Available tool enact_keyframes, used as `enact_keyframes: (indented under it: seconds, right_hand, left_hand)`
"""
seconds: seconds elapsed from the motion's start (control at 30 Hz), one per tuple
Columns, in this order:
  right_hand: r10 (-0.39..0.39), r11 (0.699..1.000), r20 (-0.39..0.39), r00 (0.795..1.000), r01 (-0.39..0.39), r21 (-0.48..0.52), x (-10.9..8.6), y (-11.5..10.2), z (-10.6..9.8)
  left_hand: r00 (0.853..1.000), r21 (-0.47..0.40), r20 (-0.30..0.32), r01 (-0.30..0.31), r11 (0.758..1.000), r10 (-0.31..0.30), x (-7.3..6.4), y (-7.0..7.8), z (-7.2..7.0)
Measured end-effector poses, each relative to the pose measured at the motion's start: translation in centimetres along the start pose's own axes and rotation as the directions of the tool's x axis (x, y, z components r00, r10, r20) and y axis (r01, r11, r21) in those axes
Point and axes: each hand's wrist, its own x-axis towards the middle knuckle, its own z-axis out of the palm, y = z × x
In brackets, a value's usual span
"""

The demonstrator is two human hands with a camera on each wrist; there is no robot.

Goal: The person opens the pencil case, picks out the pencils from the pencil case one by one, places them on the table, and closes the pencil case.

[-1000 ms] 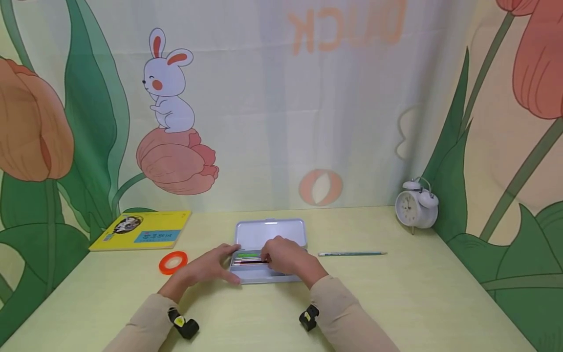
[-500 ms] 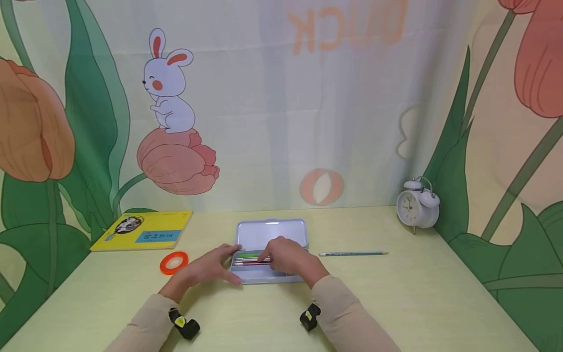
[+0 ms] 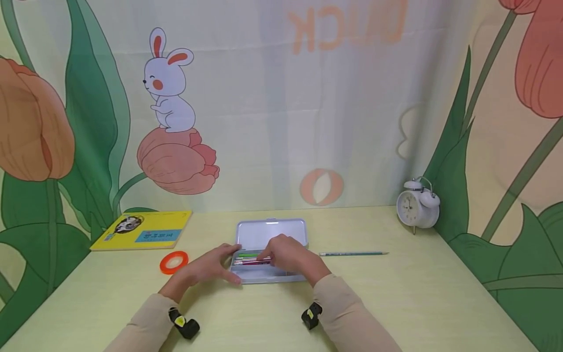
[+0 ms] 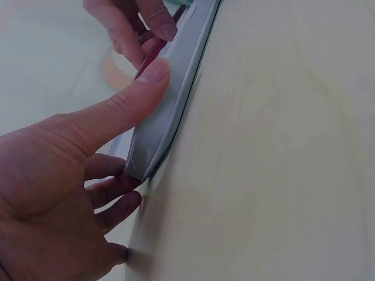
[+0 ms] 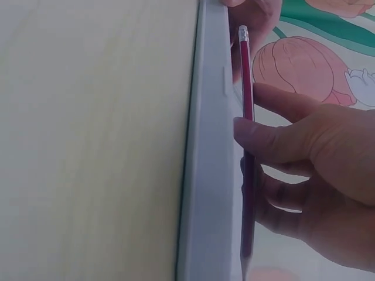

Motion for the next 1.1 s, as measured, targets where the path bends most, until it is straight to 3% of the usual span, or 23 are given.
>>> enact_keyframes:
  seconds: [0.3,0.5,0.8,0.93,1.1]
  right_hand:
    - [0.024,0.999,0.022,0.999,-0.023,-0.033,-0.7,0.4,-1.3]
    - [0.029,0.999,-0.02,0.999,-0.03,-0.035,-2.1,1.3,-2.3]
    - [0.098,0.993,-0.096,0.99,-0.103,-0.051,-6.0,5.2,-4.7]
    - [0.1,0.99,-0.125,0.987,-0.111,-0.083,-7.6,7.1,-5.0]
    - [0.158,0.98,-0.116,0.981,-0.17,-0.101,-9.6,9.0,-4.9]
  left_hand:
    - [1.0,0.002,0.0,0.019,1.0,-0.019,0.1,0.0,0.1]
    - [1.0,0.003,-0.007,0.018,1.0,-0.018,0.1,-0.1,0.1]
    - [1.0,-0.006,-0.011,0.028,1.0,-0.028,0.1,0.1,0.0]
    - [1.0,-0.003,-0.01,0.021,1.0,-0.021,0.2,0.0,0.1]
    - [1.0,0.0,-0.008,0.013,1.0,-0.013,0.3,-0.2,0.3]
